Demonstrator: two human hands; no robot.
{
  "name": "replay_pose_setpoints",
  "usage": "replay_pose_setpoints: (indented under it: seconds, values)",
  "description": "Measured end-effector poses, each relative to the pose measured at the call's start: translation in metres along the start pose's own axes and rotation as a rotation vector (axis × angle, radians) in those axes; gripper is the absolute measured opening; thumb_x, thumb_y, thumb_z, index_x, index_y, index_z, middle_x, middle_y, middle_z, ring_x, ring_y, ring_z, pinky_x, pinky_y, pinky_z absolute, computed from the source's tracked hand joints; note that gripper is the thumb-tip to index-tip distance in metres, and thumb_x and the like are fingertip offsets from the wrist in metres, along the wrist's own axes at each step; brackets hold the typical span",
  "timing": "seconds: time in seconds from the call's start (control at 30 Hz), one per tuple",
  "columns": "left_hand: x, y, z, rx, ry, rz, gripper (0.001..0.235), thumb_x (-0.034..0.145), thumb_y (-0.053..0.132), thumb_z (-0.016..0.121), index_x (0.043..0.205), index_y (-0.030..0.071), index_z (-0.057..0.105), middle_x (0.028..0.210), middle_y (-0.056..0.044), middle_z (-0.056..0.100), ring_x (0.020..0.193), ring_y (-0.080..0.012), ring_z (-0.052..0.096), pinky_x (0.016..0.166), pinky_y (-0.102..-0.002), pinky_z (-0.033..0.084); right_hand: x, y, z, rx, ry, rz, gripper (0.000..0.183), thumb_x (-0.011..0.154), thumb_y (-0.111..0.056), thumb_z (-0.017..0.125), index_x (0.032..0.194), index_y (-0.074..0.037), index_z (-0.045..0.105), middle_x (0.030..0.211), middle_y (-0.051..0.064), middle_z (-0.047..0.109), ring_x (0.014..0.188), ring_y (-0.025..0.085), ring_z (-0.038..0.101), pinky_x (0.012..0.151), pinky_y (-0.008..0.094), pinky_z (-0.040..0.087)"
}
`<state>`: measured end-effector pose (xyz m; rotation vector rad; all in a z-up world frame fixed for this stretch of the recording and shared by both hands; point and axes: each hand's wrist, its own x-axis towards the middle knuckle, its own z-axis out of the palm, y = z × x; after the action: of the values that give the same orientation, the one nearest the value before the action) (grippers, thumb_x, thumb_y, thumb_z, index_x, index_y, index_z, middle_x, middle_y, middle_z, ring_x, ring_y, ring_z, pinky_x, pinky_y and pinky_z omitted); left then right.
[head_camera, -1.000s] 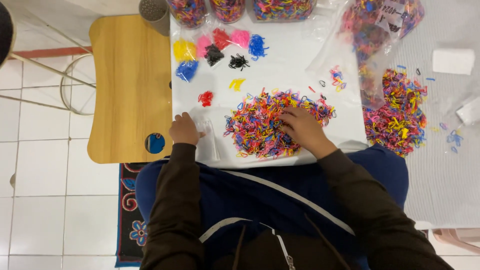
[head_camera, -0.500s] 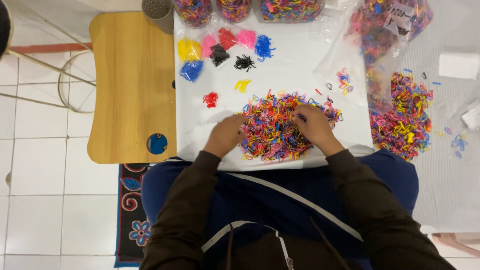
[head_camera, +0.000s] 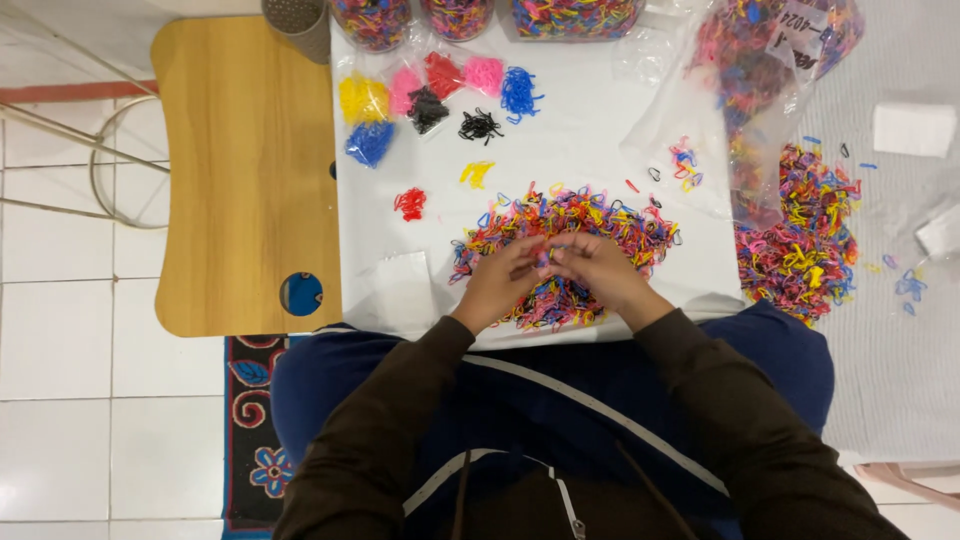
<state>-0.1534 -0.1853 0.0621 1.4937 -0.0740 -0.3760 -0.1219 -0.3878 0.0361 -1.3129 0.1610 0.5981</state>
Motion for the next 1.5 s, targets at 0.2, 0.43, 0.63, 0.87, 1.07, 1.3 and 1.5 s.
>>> replay_pose_setpoints:
  seconds: [0.2, 0.43, 0.63, 0.87, 1.07, 1.3, 1.5]
  values:
    - [-0.002, 0.004, -0.003, -0.088, 0.068, -0.146, 0.053, 0.093, 0.017, 0.078, 0.142, 0.011, 0.061, 0.130, -0.024, 0.067, 0.120, -0.0312, 0.065, 0.099, -0.041, 0.056, -0.008, -0.014, 0.011, 0.123, -0.018, 0.033, 0.038, 0.092, 0.002, 0.066, 0.129, 0.010, 0.063, 0.098, 0.010, 0.062, 0.101, 0.028, 0.072, 0.100, 0.045, 0.056]
    - [0.001, -0.005, -0.010, -0.124, 0.079, -0.186, 0.052, 0.093, 0.013, 0.078, 0.142, 0.010, 0.062, 0.130, -0.024, 0.067, 0.117, -0.0270, 0.065, 0.098, -0.040, 0.057, -0.017, -0.032, 0.022, 0.179, -0.001, 0.053, 0.035, 0.093, -0.002, 0.066, 0.127, 0.009, 0.066, 0.102, 0.017, 0.067, 0.094, 0.026, 0.072, 0.099, 0.046, 0.058]
    - [0.005, -0.007, -0.008, -0.084, 0.097, -0.205, 0.041, 0.095, 0.017, 0.075, 0.136, 0.014, 0.069, 0.123, -0.020, 0.071, 0.110, -0.0242, 0.070, 0.088, -0.034, 0.061, 0.001, 0.011, 0.002, 0.095, 0.027, 0.022, 0.034, 0.089, 0.000, 0.074, 0.121, 0.009, 0.069, 0.099, 0.021, 0.071, 0.095, 0.032, 0.073, 0.094, 0.047, 0.060]
    - [0.003, 0.000, -0.008, -0.166, 0.136, -0.212, 0.035, 0.095, 0.014, 0.074, 0.128, 0.004, 0.071, 0.117, -0.022, 0.073, 0.104, -0.0212, 0.070, 0.089, -0.036, 0.062, -0.005, 0.001, 0.009, 0.005, 0.053, -0.002, 0.029, 0.089, -0.001, 0.075, 0.116, 0.009, 0.071, 0.097, 0.022, 0.073, 0.091, 0.028, 0.074, 0.086, 0.042, 0.063]
    - [0.002, 0.010, -0.005, -0.048, 0.130, -0.153, 0.031, 0.091, 0.015, 0.078, 0.122, 0.010, 0.076, 0.111, -0.014, 0.077, 0.099, -0.0183, 0.073, 0.086, -0.032, 0.062, -0.008, -0.005, 0.012, -0.126, 0.064, -0.034, 0.028, 0.087, 0.001, 0.077, 0.113, 0.008, 0.072, 0.094, 0.024, 0.074, 0.087, 0.029, 0.075, 0.082, 0.041, 0.064]
    - [0.005, 0.000, -0.006, 0.062, 0.159, -0.115, 0.023, 0.091, 0.017, 0.079, 0.113, 0.010, 0.078, 0.095, -0.014, 0.078, 0.087, -0.0177, 0.075, 0.074, -0.031, 0.061, -0.020, -0.026, 0.024, -0.302, 0.074, -0.123, 0.020, 0.089, -0.003, 0.076, 0.108, 0.003, 0.075, 0.087, 0.017, 0.075, 0.077, 0.019, 0.075, 0.073, 0.033, 0.062]
    - [0.010, -0.022, -0.009, -0.026, 0.212, -0.145, 0.023, 0.093, 0.021, 0.079, 0.112, 0.008, 0.076, 0.096, -0.012, 0.078, 0.083, -0.0137, 0.073, 0.073, -0.030, 0.060, -0.013, -0.017, 0.018, -0.262, 0.089, -0.141, 0.019, 0.091, -0.004, 0.072, 0.110, 0.001, 0.074, 0.084, 0.013, 0.074, 0.074, 0.016, 0.073, 0.072, 0.029, 0.061]
